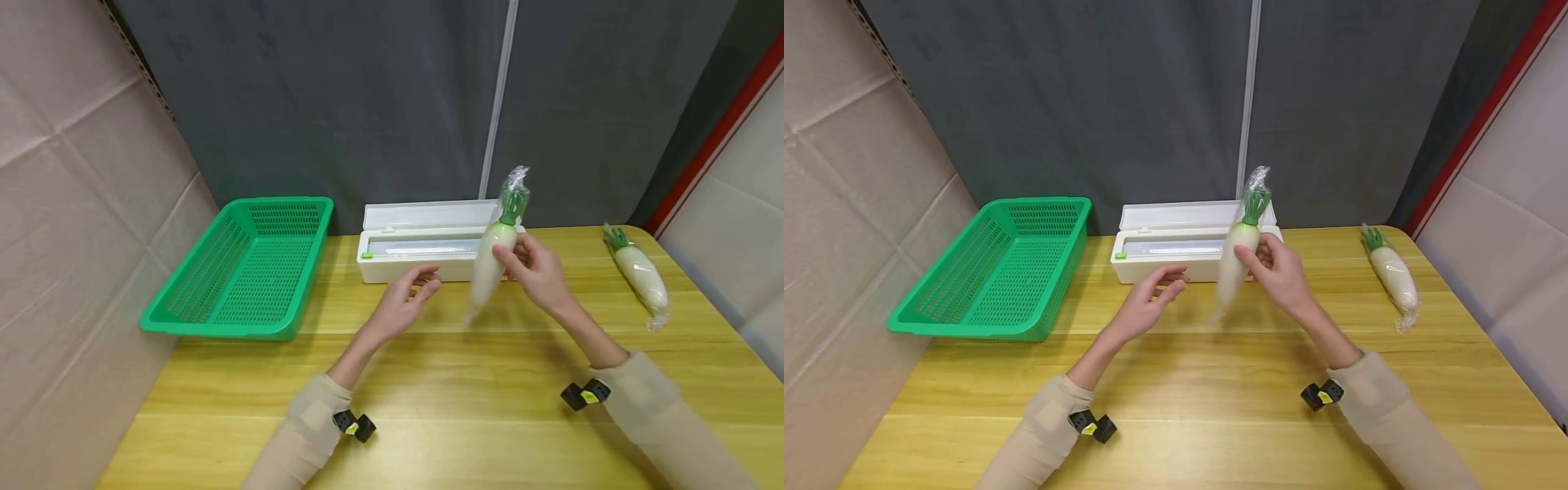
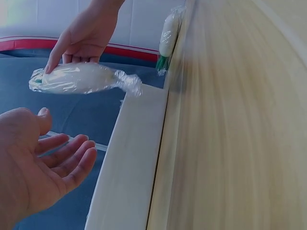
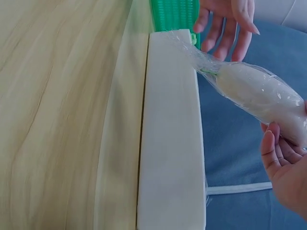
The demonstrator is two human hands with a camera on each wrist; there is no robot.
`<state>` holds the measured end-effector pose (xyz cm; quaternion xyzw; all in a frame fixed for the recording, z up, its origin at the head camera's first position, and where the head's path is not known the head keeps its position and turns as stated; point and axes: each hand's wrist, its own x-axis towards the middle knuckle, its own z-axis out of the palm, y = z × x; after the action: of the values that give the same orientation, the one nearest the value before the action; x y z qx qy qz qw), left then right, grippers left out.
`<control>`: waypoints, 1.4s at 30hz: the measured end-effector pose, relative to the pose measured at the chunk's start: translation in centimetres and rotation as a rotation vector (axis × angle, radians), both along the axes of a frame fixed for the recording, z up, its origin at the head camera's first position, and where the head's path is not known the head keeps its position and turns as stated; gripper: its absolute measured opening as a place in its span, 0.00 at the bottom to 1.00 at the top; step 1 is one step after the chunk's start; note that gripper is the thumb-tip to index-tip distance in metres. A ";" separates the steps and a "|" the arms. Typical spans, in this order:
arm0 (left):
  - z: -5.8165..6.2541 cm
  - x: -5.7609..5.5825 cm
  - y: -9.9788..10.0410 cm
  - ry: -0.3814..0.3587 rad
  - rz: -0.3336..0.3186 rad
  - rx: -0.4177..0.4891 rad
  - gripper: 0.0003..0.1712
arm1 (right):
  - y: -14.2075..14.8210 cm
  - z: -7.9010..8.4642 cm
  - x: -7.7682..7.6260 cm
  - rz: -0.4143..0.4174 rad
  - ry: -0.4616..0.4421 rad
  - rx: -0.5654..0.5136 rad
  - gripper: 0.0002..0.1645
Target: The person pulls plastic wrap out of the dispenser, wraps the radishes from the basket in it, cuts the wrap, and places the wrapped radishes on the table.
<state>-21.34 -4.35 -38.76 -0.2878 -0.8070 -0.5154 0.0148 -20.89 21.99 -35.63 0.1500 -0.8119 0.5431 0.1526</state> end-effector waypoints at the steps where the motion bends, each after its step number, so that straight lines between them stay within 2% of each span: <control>1: 0.0 -0.1 -0.2 0.002 0.002 0.001 0.23 | 0.2 -0.1 -0.1 -0.009 -0.005 0.007 0.19; 11: -0.5 -0.8 -2.0 -0.005 0.047 -0.005 0.24 | 2.0 -0.8 -0.8 -0.073 -0.055 0.029 0.21; 19: -1.1 -1.3 -3.3 0.009 0.109 -0.021 0.24 | 3.6 -1.3 -1.3 -0.135 -0.067 0.102 0.24; 25: -1.2 -1.7 -4.2 0.013 0.126 -0.014 0.22 | 5.0 -1.7 -1.6 -0.166 -0.088 0.155 0.26; 31: -1.5 -2.1 -5.3 0.032 0.163 -0.050 0.22 | 6.7 -2.3 -2.2 -0.224 -0.083 0.229 0.26; 42: -1.8 -2.5 -6.8 0.034 0.217 -0.099 0.21 | 9.3 -3.4 -3.0 -0.286 -0.144 0.315 0.31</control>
<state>-23.83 -11.18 -40.53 -0.2077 -0.8577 -0.4652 0.0698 -23.91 31.24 -39.01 0.0161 -0.9086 0.3916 0.1442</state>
